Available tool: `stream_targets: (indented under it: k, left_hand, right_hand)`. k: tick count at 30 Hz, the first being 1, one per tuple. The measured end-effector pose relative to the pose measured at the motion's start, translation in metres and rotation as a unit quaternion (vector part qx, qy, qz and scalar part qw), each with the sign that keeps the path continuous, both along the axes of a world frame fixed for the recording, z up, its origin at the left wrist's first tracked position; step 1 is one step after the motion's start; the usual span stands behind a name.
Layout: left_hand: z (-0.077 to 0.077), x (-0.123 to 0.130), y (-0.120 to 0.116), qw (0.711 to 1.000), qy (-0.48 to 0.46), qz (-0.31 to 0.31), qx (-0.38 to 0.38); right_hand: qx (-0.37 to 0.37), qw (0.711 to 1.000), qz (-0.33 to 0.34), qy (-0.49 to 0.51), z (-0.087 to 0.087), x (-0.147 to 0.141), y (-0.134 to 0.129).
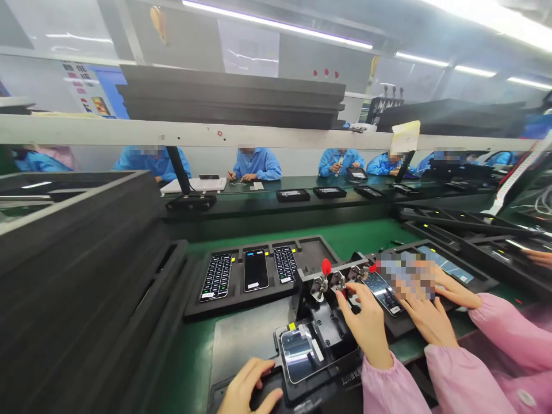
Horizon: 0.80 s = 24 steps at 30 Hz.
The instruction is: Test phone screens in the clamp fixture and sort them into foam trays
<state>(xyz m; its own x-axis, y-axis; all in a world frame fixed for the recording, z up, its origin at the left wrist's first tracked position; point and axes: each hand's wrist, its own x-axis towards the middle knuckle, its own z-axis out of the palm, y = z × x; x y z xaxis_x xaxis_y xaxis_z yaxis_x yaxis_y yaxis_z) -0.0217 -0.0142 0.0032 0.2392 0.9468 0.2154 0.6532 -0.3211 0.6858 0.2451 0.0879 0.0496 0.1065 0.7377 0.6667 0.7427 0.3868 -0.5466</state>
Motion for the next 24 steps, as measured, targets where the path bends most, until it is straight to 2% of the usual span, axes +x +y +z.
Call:
stream_targets:
  k: [3,6,11,15,17,20,24]
  left_hand:
    - [-0.010,0.009,-0.002,0.999,-0.032,0.019,0.019]
    - [-0.010,0.009,-0.002,0.998,-0.044,0.043,0.028]
    - [-0.009,0.006,0.005,0.998,-0.038,0.025,0.042]
    - [-0.014,0.005,0.007,0.998,-0.036,0.021,0.053]
    - [-0.017,0.004,0.008,0.998,-0.028,0.017,0.060]
    - [-0.019,0.003,0.010,0.997,-0.001,0.016,0.078]
    - [-0.019,0.002,0.013,0.996,0.025,0.010,0.090]
  right_hand:
    - [-0.028,0.999,0.019,-0.005,0.003,0.002,0.009]
    - [-0.034,0.999,0.017,0.000,-0.002,0.007,0.013]
    - [-0.037,0.999,0.020,0.009,-0.011,0.003,0.016]
    - [-0.005,1.000,0.019,0.019,-0.020,0.008,0.015]
    - [0.018,0.999,0.005,0.029,-0.026,0.026,0.012]
    - [0.035,0.997,-0.024,0.067,-0.033,0.076,0.010]
    - [-0.007,0.994,0.068,0.088,-0.027,0.146,0.016]
